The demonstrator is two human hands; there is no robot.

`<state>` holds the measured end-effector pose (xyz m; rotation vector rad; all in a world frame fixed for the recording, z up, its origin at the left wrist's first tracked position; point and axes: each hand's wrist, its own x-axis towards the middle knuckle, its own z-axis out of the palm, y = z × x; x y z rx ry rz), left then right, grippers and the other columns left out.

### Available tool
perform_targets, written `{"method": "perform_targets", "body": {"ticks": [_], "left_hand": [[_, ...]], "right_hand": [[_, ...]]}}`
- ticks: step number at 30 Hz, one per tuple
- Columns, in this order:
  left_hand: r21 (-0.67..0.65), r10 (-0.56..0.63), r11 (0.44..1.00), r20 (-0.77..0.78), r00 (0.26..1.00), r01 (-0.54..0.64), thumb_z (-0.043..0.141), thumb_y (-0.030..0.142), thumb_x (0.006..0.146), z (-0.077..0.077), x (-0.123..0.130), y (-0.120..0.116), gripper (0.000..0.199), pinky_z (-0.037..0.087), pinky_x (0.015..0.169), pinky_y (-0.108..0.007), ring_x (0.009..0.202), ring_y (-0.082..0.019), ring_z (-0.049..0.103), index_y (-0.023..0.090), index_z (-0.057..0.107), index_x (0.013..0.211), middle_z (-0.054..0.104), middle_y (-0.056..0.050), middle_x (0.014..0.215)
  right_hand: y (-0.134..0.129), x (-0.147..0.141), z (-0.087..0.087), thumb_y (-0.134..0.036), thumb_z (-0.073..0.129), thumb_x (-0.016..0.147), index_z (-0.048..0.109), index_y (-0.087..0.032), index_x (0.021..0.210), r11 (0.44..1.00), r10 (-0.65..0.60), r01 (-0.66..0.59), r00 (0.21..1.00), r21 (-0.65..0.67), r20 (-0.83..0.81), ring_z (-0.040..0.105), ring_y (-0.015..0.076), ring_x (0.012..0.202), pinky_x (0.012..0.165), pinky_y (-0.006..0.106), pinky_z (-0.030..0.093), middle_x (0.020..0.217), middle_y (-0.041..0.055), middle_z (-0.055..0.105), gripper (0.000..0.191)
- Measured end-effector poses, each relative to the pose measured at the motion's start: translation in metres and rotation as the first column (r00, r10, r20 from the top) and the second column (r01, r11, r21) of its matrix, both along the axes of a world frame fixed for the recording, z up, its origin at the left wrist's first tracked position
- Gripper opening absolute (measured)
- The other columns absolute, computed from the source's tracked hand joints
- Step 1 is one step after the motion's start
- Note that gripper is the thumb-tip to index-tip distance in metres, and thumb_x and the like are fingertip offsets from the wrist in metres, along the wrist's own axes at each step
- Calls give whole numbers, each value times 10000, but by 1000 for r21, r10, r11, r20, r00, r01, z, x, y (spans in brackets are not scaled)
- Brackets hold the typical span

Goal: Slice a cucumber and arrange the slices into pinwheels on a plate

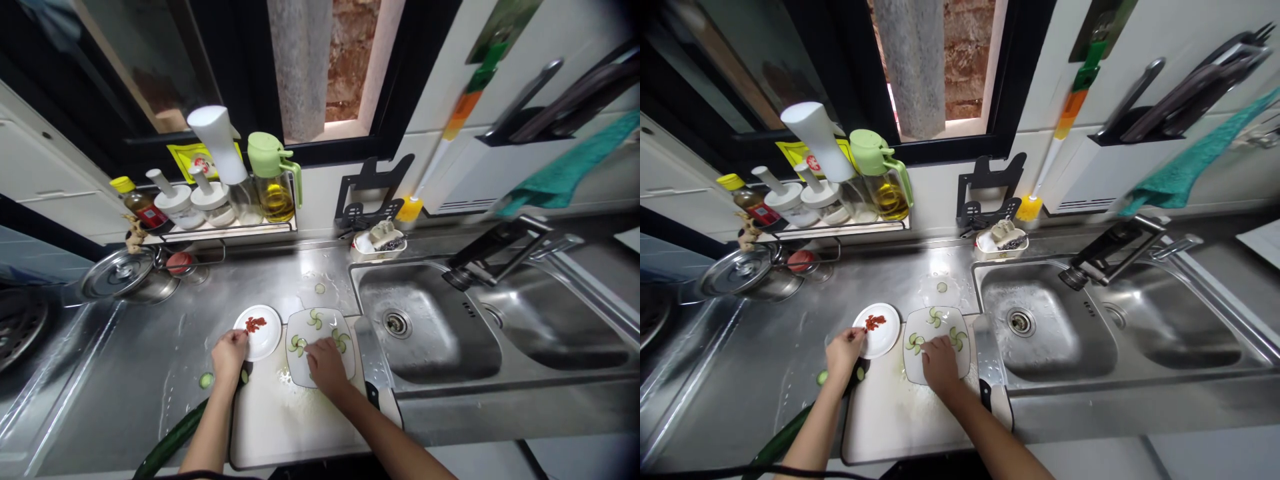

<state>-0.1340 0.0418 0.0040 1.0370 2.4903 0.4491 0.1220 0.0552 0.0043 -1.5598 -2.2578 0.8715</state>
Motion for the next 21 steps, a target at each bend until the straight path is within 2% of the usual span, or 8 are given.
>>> {"method": "perform_targets", "body": {"ticks": [3,6,11,16,21], "left_hand": [[82,-31,996,16,999,29,537,345,754,3,10,-4,214,409,722,-247,768,-172,627,221,689,839,708,-31,851],[177,-114,979,52,992,103,536,349,755,7,31,1,198,414,714,-241,723,-152,605,212,679,777,693,-24,826],[302,-395,889,124,910,345,528,307,770,12,80,24,181,434,712,-256,709,-151,582,197,671,762,674,-33,824],[240,-555,821,127,822,518,532,195,768,14,120,49,145,413,799,-259,840,-156,588,183,675,785,661,-48,848],[114,-611,791,95,786,601,541,215,772,16,136,70,141,401,752,-254,811,-160,584,183,677,790,657,-63,852]], "right_hand": [[0,3,0,-118,481,801,685,-184,923,1000,8,-8,1000,10,13,482,207,941,868,316,347,909,56,630,247],[2,9,0,-129,481,815,685,-182,920,999,-4,3,1000,33,22,485,208,940,890,317,336,905,59,633,236],[11,22,2,-160,480,838,681,-187,944,997,-53,50,997,53,62,484,220,935,864,324,343,911,70,638,230],[25,32,4,-159,470,844,672,-179,986,990,-118,114,992,79,43,486,213,925,873,319,334,940,75,641,248],[38,33,4,-154,464,842,667,-177,1014,983,-157,153,987,104,37,473,217,933,886,321,325,948,73,630,267]]}}
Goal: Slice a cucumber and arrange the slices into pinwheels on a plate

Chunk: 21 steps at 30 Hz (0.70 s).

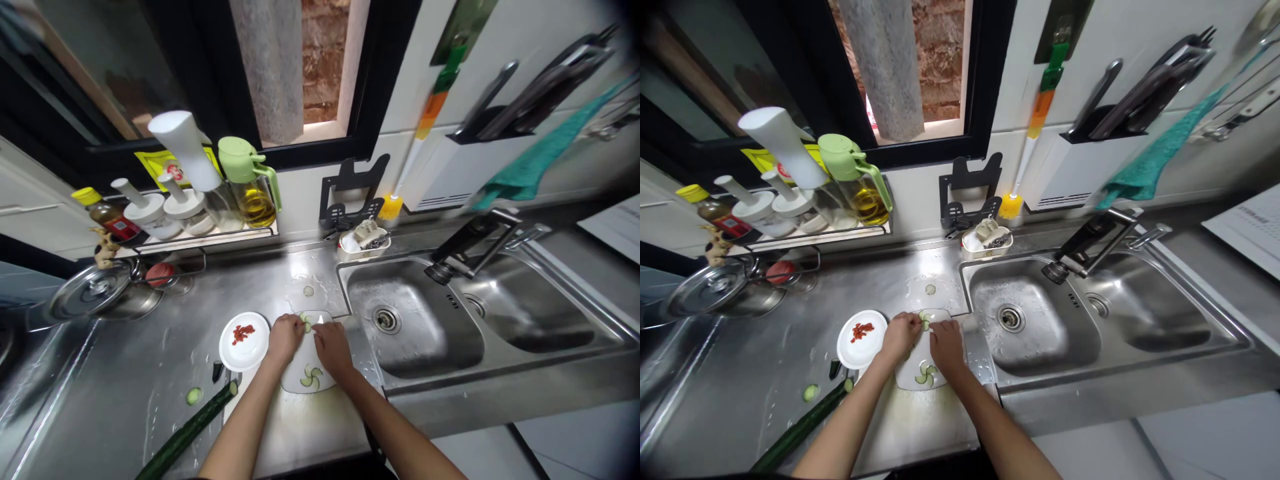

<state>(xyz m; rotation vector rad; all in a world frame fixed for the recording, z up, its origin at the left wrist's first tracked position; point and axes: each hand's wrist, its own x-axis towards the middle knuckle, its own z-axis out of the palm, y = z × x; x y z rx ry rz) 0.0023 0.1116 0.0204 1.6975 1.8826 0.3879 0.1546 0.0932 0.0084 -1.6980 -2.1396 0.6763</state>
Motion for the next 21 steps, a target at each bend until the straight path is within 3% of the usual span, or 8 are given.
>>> {"method": "perform_targets", "body": {"ticks": [11,21], "left_hand": [[-89,-93,993,-166,982,79,504,218,792,-4,8,17,189,401,746,-247,829,-169,598,181,685,834,667,-80,886],[-23,-15,1000,-30,999,14,508,208,777,-9,8,13,193,395,756,-238,809,-153,585,193,689,843,663,-62,871]], "right_hand": [[11,-9,-12,-111,463,819,653,-206,1032,1000,25,-24,999,19,-35,465,214,939,872,316,324,940,60,612,301],[15,-9,-18,-105,460,817,664,-205,1029,1000,9,-9,999,-17,-37,465,213,942,857,307,329,927,61,622,311]]}}
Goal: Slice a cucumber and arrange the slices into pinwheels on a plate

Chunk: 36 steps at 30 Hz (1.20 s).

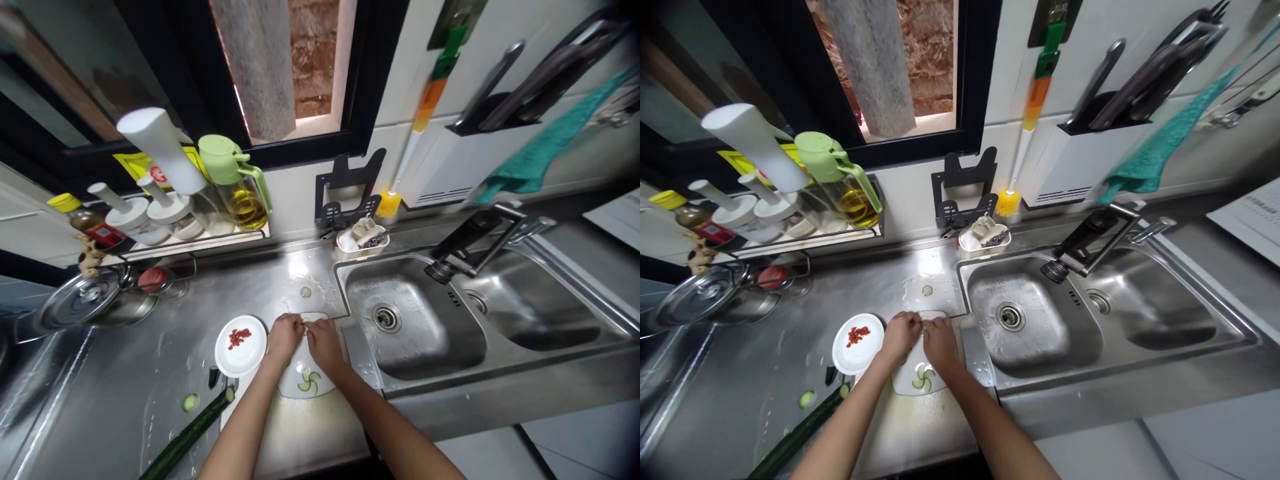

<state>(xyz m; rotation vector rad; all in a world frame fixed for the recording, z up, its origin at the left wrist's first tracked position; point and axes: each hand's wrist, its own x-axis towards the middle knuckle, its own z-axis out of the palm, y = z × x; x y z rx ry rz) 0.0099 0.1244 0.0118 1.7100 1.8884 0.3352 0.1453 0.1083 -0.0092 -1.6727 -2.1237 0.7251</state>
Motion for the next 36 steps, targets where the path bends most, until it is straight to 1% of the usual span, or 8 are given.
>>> {"method": "perform_targets", "body": {"ticks": [4,9,14,22,29,33,36], "left_hand": [[19,33,999,44,998,-34,503,208,789,-3,-1,-3,193,391,764,-237,791,-143,578,193,691,825,660,-56,851],[5,65,998,69,996,-65,512,200,787,-3,0,-4,177,391,751,-230,765,-136,572,182,689,784,655,-48,824],[1,56,998,58,997,-56,518,180,778,-1,1,-2,169,386,741,-219,746,-126,568,184,686,765,662,-42,805],[-44,71,997,26,997,-70,531,218,785,-4,1,0,175,381,723,-220,747,-132,574,184,702,762,673,-50,815],[-12,76,997,54,996,-75,521,227,794,-1,1,-2,191,379,723,-221,728,-129,571,184,701,742,673,-49,785],[22,79,997,76,994,-81,509,240,814,0,-1,-5,217,384,719,-226,709,-125,570,183,699,726,675,-47,768],[38,78,996,99,992,-82,514,228,812,-1,-4,-6,208,395,739,-230,739,-131,585,186,706,744,687,-49,790]], "right_hand": [[1,-1,0,-111,452,826,664,-202,1034,1000,11,-11,1000,-6,21,468,211,930,857,312,321,929,65,625,310],[2,-2,2,-115,456,835,668,-196,1010,1000,16,-15,998,-23,53,468,208,927,865,308,311,933,65,621,286],[2,-3,5,-118,460,833,662,-197,995,999,17,-15,996,-30,86,467,205,923,860,307,303,936,63,614,271],[1,-5,7,-113,469,826,663,-190,980,1000,10,-8,996,-19,84,467,207,913,850,305,309,931,61,619,259],[1,-5,5,-119,472,825,672,-192,961,1000,9,-8,997,-14,78,471,210,926,860,306,315,930,60,627,252],[1,-4,3,-125,468,830,669,-187,1001,1000,11,-10,997,-8,73,476,213,940,874,310,322,945,66,633,271],[1,-4,3,-129,463,832,665,-183,1037,1000,12,-12,997,-3,73,483,216,942,880,319,328,957,74,637,293]]}}
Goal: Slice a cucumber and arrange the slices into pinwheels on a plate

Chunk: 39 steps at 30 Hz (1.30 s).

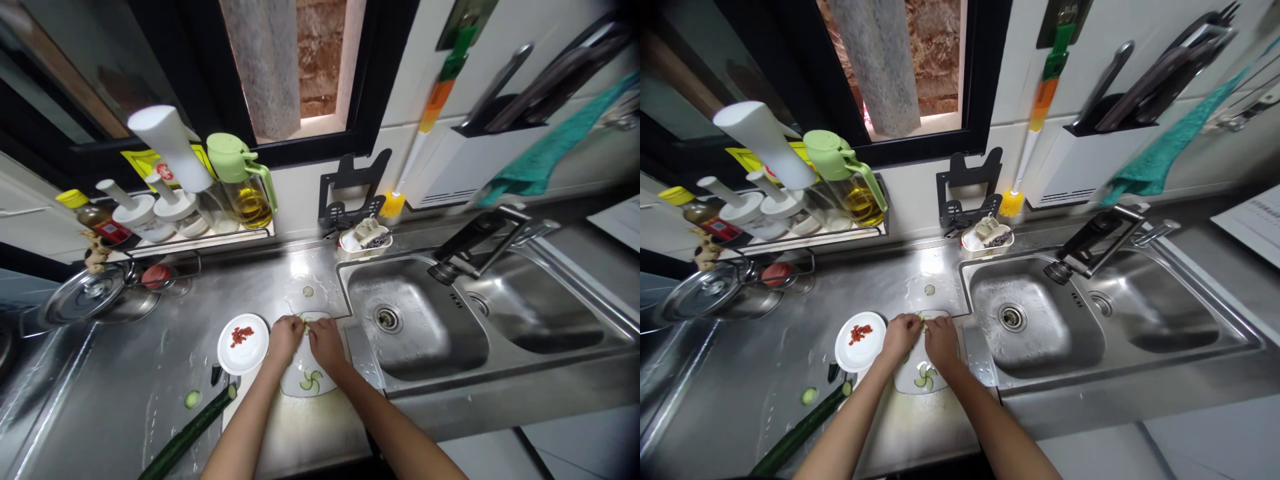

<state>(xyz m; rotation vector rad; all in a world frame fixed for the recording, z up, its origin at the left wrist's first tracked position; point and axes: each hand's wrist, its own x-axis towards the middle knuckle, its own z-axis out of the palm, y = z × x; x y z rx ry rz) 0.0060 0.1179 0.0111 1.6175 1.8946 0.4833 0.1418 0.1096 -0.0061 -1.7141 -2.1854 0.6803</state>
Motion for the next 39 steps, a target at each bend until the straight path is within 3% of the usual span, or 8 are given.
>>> {"method": "perform_targets", "body": {"ticks": [6,10,14,17,22,31,39], "left_hand": [[22,25,999,31,999,-25,514,226,804,2,-7,-6,200,417,773,-243,777,-143,606,188,710,783,697,-49,822],[52,86,995,35,996,-88,502,250,802,3,-22,-23,211,432,780,-251,796,-155,618,188,703,814,696,-50,841],[25,194,981,-46,980,-193,509,278,786,-2,-57,-48,218,442,774,-257,811,-173,632,187,698,845,704,-56,873],[-23,329,941,-168,929,-338,516,299,782,-7,-93,-65,225,440,765,-252,823,-180,643,204,690,887,709,-59,936],[-101,423,874,-327,845,-476,503,327,805,-8,-135,-73,251,431,740,-265,829,-210,658,213,682,940,720,-71,915],[-145,399,869,-359,844,-473,501,387,809,0,-135,-55,282,419,661,-260,814,-226,666,226,708,913,729,-90,879],[-164,395,867,-348,850,-470,503,398,816,0,-139,-54,302,425,674,-251,822,-218,670,227,712,952,734,-90,894]], "right_hand": [[-1,1,2,-141,447,838,671,-188,1038,1000,9,-9,1000,0,8,492,217,951,892,331,331,946,81,643,304],[-2,3,7,-156,443,849,675,-191,1042,1000,6,-6,1000,3,5,490,219,965,909,328,329,952,77,644,303],[-7,7,13,-151,444,850,685,-178,1016,1000,-7,7,1000,-1,-4,487,219,965,920,311,326,959,74,649,294],[-13,9,14,-151,446,850,685,-183,1014,1000,-11,11,1000,-12,-2,486,219,971,908,310,333,970,74,653,292],[-23,6,12,-143,459,847,690,-182,1003,1000,22,-23,1000,-19,-12,495,213,953,912,312,332,965,75,657,281],[-33,3,11,-149,476,848,695,-178,983,999,39,-39,999,-3,-10,493,217,956,887,304,349,950,78,655,259],[-37,3,10,-142,481,841,692,-177,984,999,36,-36,999,-3,-11,494,216,936,886,309,346,945,72,650,257]]}}
